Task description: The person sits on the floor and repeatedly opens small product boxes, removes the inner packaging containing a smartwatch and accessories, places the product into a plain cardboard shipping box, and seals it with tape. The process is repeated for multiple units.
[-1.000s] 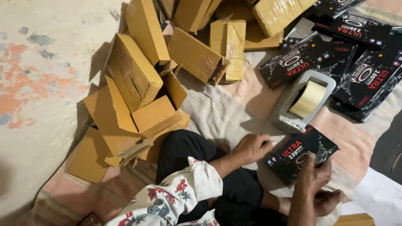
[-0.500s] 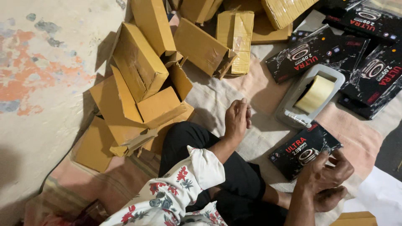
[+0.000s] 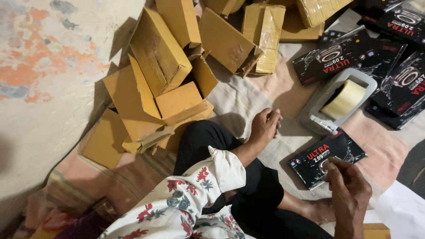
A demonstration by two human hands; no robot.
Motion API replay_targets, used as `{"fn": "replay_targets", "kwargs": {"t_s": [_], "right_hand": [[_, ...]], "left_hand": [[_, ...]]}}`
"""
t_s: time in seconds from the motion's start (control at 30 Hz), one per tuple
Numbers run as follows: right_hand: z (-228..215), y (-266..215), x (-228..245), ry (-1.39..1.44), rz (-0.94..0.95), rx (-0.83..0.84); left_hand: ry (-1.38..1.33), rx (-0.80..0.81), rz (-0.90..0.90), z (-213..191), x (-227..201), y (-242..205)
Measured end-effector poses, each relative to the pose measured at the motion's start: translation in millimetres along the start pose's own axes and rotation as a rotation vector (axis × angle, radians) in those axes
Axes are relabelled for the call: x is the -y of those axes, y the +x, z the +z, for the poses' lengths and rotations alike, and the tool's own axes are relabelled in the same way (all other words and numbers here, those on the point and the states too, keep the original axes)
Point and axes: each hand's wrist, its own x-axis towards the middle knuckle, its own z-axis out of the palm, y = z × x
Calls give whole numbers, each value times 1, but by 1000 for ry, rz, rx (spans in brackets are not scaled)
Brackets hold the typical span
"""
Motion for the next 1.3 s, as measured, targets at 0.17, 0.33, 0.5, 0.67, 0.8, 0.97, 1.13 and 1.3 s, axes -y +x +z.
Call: {"fn": "replay_targets", "kwargs": {"t_s": [0.17,0.33,0.5,0.67,0.8,0.97,1.13,1.3], "right_hand": [[7,5,-19,-2,105,45],[26,18,-45,237,233,-72],[28,31,-42,120,199,-15],[29,27,-38,130,204,-19],[30,29,-35,66,204,-15],[32,26,-33,76,191,5],[29,23,-26,54,187,17],[28,23,-21,26,184,5]], "left_hand": [[73,-65,65,3,-9,2],[-2,-25,60,-1,1,2],[49,-45,79,4,-6,7],[-4,-229,245,10,-41,35],[98,-249,474,11,-76,47],[883,-355,843,17,-174,90],[1502,-811,873,-55,-278,131],[1675,-952,374,-112,-300,131]]}}
